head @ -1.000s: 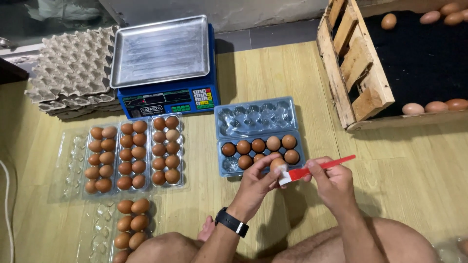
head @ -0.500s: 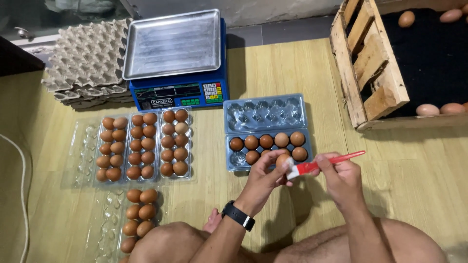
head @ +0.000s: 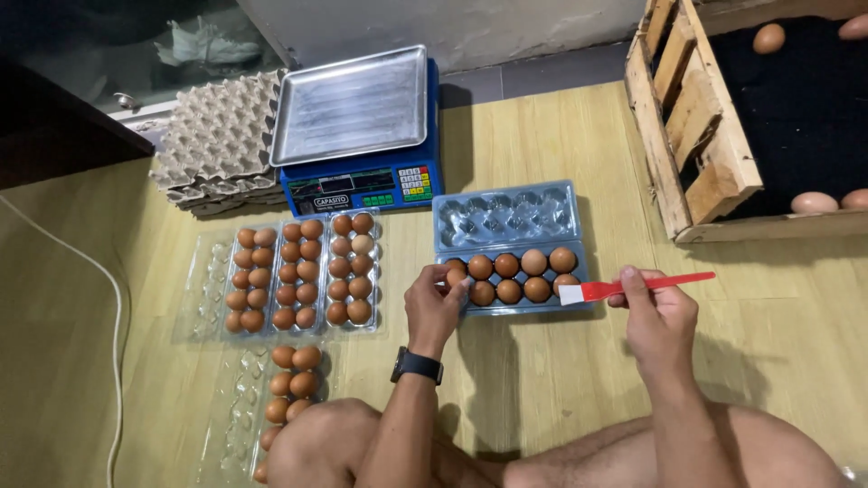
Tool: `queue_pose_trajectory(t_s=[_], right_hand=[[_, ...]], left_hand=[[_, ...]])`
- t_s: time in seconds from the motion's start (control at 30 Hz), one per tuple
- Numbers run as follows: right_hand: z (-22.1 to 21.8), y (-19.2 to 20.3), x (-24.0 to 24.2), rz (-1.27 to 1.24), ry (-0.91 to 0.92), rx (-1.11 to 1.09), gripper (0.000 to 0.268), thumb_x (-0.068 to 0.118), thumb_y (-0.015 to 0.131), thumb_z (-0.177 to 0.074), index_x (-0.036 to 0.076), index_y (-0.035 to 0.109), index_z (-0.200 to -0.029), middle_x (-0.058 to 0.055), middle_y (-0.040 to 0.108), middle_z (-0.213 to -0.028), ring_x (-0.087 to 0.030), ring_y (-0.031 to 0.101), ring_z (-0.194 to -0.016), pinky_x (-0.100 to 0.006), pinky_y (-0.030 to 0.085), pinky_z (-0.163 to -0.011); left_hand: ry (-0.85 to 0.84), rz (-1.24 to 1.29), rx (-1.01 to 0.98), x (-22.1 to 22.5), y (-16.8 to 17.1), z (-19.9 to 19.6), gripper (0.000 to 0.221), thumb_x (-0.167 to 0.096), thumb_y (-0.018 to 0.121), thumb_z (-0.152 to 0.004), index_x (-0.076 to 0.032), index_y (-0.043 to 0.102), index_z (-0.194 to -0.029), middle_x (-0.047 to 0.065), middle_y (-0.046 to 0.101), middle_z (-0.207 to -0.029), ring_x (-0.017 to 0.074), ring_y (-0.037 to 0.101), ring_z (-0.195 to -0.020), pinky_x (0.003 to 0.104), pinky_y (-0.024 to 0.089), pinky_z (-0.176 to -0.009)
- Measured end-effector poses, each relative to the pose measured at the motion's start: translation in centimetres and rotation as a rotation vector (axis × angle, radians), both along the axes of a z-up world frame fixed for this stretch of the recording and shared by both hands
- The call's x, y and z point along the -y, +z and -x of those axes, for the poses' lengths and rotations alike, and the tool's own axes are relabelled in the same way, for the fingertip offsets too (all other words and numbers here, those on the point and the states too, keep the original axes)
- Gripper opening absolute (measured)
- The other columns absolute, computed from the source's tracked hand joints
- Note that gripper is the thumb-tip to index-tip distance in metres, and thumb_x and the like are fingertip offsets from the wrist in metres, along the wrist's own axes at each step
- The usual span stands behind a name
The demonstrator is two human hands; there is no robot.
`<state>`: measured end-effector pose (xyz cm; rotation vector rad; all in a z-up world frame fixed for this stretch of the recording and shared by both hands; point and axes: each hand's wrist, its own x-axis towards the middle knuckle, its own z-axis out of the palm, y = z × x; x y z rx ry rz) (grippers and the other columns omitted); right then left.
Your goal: Sorting, weighing, and cleaning eggs with a brush before placing them into plastic cartons.
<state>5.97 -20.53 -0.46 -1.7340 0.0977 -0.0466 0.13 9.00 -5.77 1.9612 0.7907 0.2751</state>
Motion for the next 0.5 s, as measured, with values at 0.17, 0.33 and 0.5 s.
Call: queue_pose_trajectory(t_s=[0.17, 0.33, 0.5], right_hand=[[-1.2, -0.3, 1.8, 0.038, -0.157, 0.001, 0.038, 0.029, 0.058, -0.124, 0.006, 0.073, -0.097, -0.018, 0.075, -0.091, -0.023, 0.067, -0.086, -0.038, 0.053, -0.091], [-1.8, -0.6, 1.8, -0.022, -0.194, -0.061, 0.038, 0.030, 0.056, -0.121, 0.007, 0.075, -0.097, -0.015, 0.075, -0.091, -0.022, 0.069, -0.086, -0.037, 0.055, -0.089], [-2.6, -1.4, 1.4, -0.134, -0.214, -0.042, 0.040, 0.025, 0.052, -0.121, 0.003, 0.075, -0.097, -0.019, 0.074, -0.087, -0.027, 0.075, -0.088, -0.040, 0.061, -0.089]], left_hand=[[-0.082, -0.439, -0.094, 0.0, -3.7, 0.3, 0.042, -0.041, 0.089, -0.085, -0.017, 0.074, -0.116, 0.003, 0.065, -0.100, 0.0295, 0.074, -0.093, 0.048, 0.062, -0.081], [-0.122, -0.474, -0.077, -0.8, -4.5, 0.9, 0.046, -0.042, 0.090, -0.082, -0.015, 0.077, -0.118, 0.009, 0.066, -0.108, 0.0378, 0.071, -0.101, 0.049, 0.061, -0.086], [0.010, -0.303, -0.062, -2.0, -5.6, 1.1, 0.032, -0.040, 0.077, -0.096, -0.018, 0.078, -0.120, 0.010, 0.069, -0.108, 0.0332, 0.073, -0.095, 0.047, 0.060, -0.088]])
